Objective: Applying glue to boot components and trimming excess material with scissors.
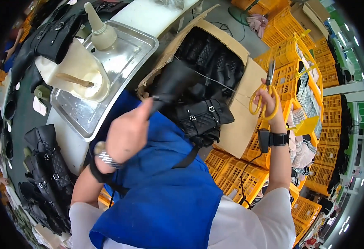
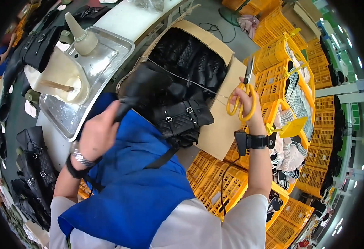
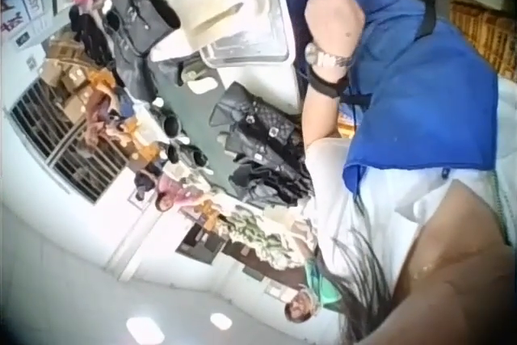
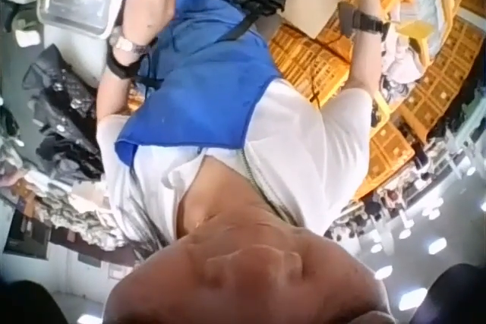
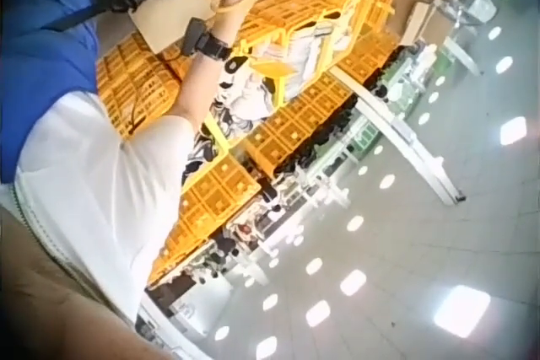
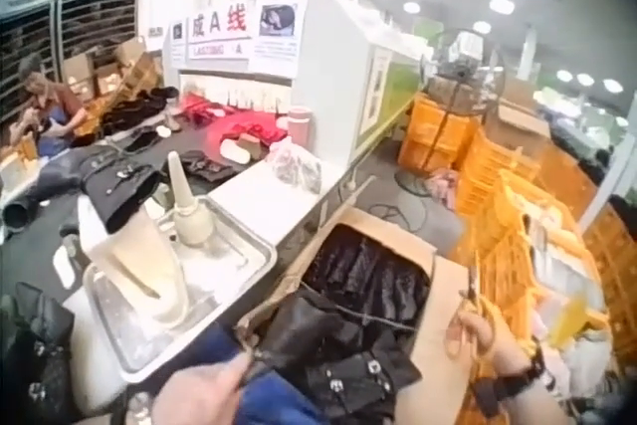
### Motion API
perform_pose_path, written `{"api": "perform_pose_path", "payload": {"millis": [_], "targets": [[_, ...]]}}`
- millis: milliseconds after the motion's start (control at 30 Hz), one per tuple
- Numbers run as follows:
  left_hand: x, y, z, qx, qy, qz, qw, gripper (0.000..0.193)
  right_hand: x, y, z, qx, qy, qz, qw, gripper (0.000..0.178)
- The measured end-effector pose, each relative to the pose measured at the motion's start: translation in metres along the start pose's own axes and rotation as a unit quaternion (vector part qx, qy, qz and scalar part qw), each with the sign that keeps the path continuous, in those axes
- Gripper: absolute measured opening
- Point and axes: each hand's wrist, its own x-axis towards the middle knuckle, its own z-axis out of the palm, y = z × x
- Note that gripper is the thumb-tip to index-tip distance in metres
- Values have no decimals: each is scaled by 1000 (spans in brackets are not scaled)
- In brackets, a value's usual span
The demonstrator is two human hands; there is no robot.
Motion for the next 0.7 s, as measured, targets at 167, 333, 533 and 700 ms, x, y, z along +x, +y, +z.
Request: {"api": "perform_pose_path", "payload": {"millis": [167,333,533,700], "targets": [[38,59,86,159,7,168,973,46,29,3,-20,28,127,-63,990,42],[37,67,208,53,-179,199,962,56,42,-1,-26,-46,178,-128,975,41],[53,49,169,-15,-231,204,951,67,46,28,-24,-342,-3,-126,931,56],[44,27,147,32,-250,159,955,72,57,-43,60,-321,6,-264,909,45]]}}
